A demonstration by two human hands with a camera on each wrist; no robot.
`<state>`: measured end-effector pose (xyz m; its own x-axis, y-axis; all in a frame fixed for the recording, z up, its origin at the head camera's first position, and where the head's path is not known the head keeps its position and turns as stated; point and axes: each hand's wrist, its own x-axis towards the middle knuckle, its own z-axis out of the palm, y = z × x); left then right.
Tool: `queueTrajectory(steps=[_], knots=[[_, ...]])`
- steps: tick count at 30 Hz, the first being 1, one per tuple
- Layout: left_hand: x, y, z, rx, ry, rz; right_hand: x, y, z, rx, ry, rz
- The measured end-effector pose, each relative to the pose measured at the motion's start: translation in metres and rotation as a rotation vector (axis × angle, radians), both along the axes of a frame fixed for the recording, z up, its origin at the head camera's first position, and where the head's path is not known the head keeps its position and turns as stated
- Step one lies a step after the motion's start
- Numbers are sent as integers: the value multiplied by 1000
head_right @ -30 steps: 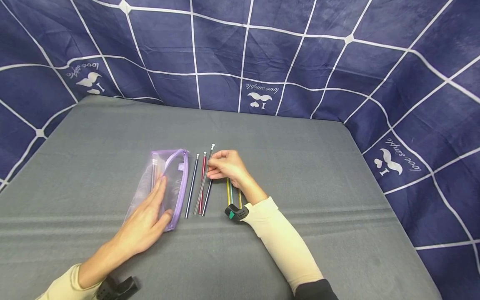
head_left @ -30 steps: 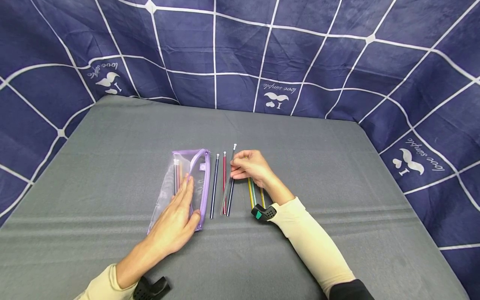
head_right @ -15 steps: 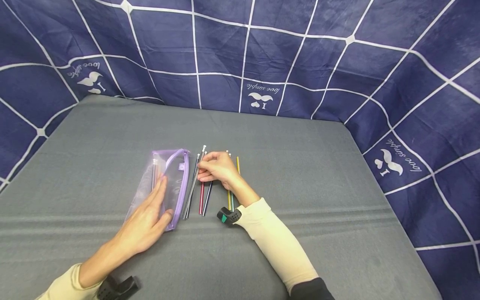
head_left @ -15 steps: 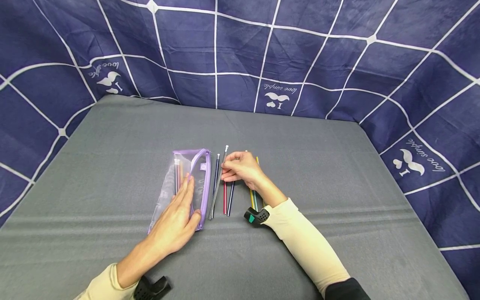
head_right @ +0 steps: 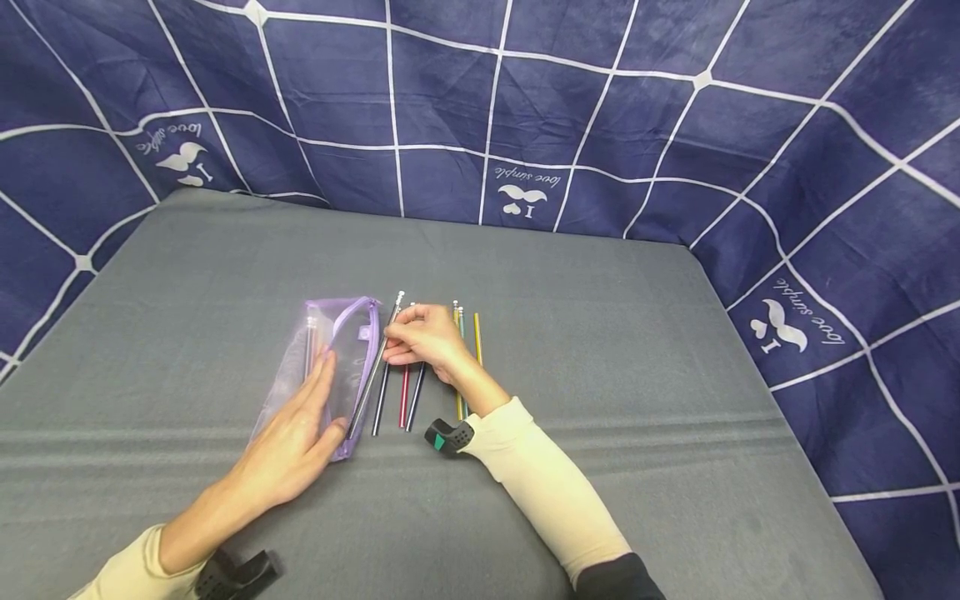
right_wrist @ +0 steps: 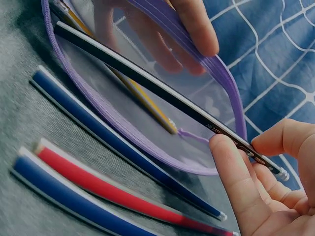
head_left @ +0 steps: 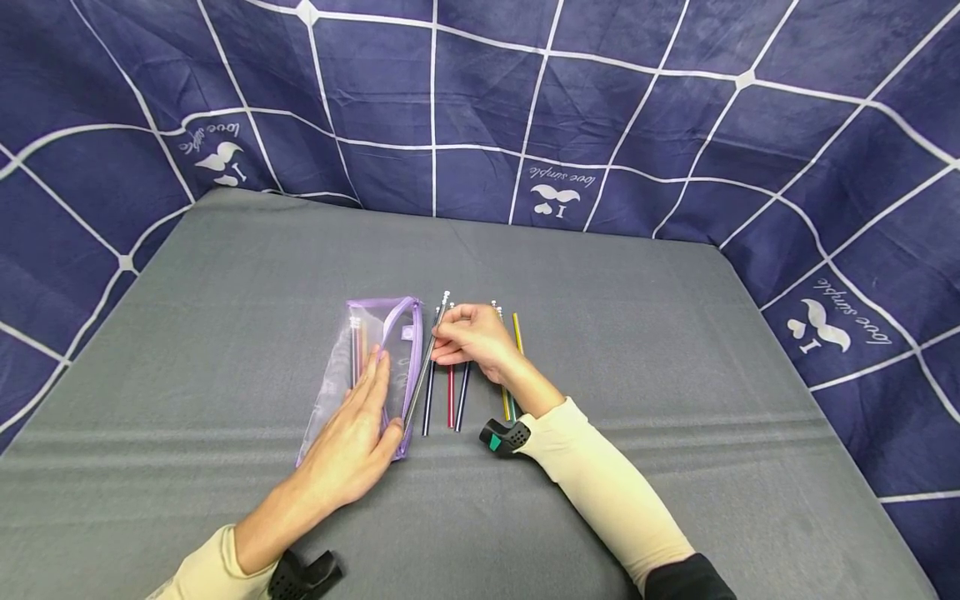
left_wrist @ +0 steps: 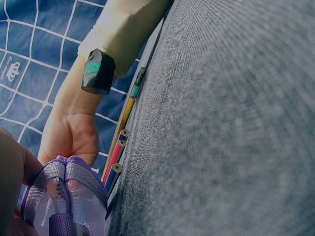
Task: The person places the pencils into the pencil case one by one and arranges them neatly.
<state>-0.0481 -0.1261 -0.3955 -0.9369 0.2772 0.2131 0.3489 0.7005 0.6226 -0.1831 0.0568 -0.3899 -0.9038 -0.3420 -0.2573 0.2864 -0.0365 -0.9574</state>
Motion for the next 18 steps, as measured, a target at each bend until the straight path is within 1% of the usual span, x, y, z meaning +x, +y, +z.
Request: queueTrajectory(steps=[5, 12, 18], knots=[[0, 0, 0, -2, 4, 0, 4, -7, -1, 0, -20, 36], [0, 0, 0, 2, 4, -2, 8, -16, -3, -7, -43, 59], [-1, 0, 0, 2, -1, 1, 11, -23, -4, 8, -68, 92]])
